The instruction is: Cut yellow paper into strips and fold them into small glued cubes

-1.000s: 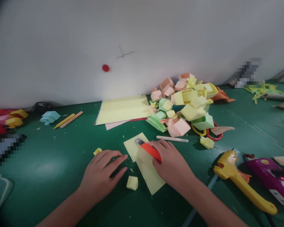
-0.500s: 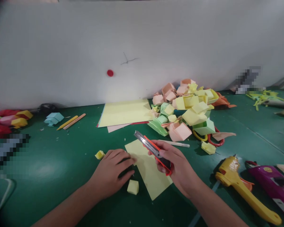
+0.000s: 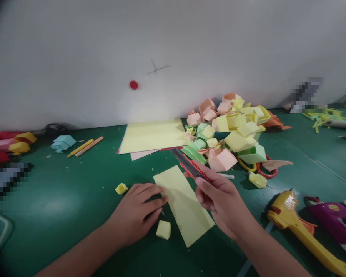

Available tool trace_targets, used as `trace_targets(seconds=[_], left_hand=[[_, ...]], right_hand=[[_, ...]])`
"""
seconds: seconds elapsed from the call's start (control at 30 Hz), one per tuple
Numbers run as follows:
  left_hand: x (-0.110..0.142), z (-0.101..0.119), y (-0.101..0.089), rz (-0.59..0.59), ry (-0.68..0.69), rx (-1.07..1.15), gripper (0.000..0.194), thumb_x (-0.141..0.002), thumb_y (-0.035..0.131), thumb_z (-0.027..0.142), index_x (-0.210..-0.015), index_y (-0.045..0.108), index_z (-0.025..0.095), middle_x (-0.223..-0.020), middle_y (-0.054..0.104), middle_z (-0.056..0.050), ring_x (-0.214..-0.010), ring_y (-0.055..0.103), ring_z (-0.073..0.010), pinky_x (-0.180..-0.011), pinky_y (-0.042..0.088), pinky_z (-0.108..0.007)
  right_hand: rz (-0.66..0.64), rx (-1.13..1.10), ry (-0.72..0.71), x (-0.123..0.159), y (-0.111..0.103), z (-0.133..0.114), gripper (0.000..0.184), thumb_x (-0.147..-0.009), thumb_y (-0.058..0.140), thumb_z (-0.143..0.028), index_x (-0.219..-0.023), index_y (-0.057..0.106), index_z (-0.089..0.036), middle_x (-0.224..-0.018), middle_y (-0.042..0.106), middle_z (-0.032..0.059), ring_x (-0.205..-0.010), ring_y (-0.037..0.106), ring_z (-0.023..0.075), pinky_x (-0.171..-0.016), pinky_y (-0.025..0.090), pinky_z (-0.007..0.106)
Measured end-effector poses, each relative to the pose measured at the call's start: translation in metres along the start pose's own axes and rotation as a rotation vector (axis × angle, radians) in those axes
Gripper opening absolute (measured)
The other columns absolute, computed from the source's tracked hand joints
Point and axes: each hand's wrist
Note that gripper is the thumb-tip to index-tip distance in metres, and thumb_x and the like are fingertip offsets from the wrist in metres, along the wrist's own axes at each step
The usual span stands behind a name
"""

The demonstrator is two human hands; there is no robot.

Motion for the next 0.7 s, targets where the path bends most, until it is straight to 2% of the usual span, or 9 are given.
trace_targets(seconds=[0.13,0.27,0.33,0.43,0.5,0.7], left_hand=[[0.0,0.001,-0.001,-0.015,-0.011,0.006,0.027,-0.102,0.048,0.023,-0.119,0.069,0.025,-0.123,0.068,-0.005,-0.116,0.058,-0.0244,-0.093,0.044,-0.044],[0.0,0.001,-0.001,-0.014,-0.018,0.012,0.028,-0.101,0.048,0.022,-0.119,0.069,0.025,-0.124,0.068,-0.005,-0.116,0.058,-0.0246,-0.093,0.044,-0.044],[0.0,0.0,-0.001,-0.009,-0.019,0.011,0.027,-0.101,0.049,0.022,-0.119,0.069,0.025,-0.124,0.068,-0.005,-0.116,0.058,-0.0248,-0.093,0.044,-0.044],[0.001,0.0,-0.001,0.0,-0.017,0.017,0.027,-0.099,0.051,0.021,-0.119,0.069,0.025,-0.125,0.068,-0.005,-0.116,0.059,-0.0252,-0.095,0.044,-0.045],[0.001,0.0,-0.001,-0.003,-0.017,0.023,0.028,-0.099,0.051,0.021,-0.12,0.069,0.025,-0.125,0.069,-0.005,-0.116,0.059,-0.0256,-0.096,0.044,-0.046],[0.0,0.001,-0.002,-0.012,-0.046,0.023,0.029,-0.098,0.053,0.021,-0.121,0.07,0.026,-0.126,0.069,-0.006,-0.116,0.059,-0.0262,-0.095,0.046,-0.046]], right_hand=[[0.024,0.015,-0.018,-0.001,-0.002,0.004,0.044,-0.084,0.077,-0.039,-0.124,0.069,-0.023,-0.06,0.05,-0.0035,-0.05,0.028,0.0072,-0.047,0.015,0.026],[-0.02,0.057,0.045,-0.001,-0.003,0.003,0.042,-0.086,0.074,-0.043,-0.122,0.069,-0.021,-0.053,0.043,-0.0056,-0.048,0.027,0.008,-0.045,0.012,0.026],[-0.044,0.068,0.094,0.0,-0.004,0.001,0.045,-0.084,0.074,-0.045,-0.121,0.069,-0.02,-0.052,0.045,-0.0044,-0.048,0.028,0.0086,-0.045,0.011,0.026],[-0.1,0.03,0.14,0.002,-0.003,-0.003,0.052,-0.075,0.078,-0.041,-0.121,0.068,-0.018,-0.056,0.051,-0.0015,-0.051,0.034,0.0102,-0.046,0.015,0.025],[-0.127,0.014,0.16,0.003,-0.001,-0.002,0.055,-0.074,0.079,-0.039,-0.123,0.068,-0.019,-0.057,0.052,-0.0014,-0.053,0.036,0.0104,-0.047,0.017,0.025],[-0.121,-0.002,0.099,0.004,0.003,0.008,0.052,-0.084,0.076,-0.04,-0.131,0.066,-0.021,-0.051,0.038,-0.0081,-0.047,0.028,0.0074,-0.048,0.015,0.024]])
Point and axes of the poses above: each hand's wrist, its own x-axis away from the middle knuckle, its own y-axis out of the palm, z = x × y
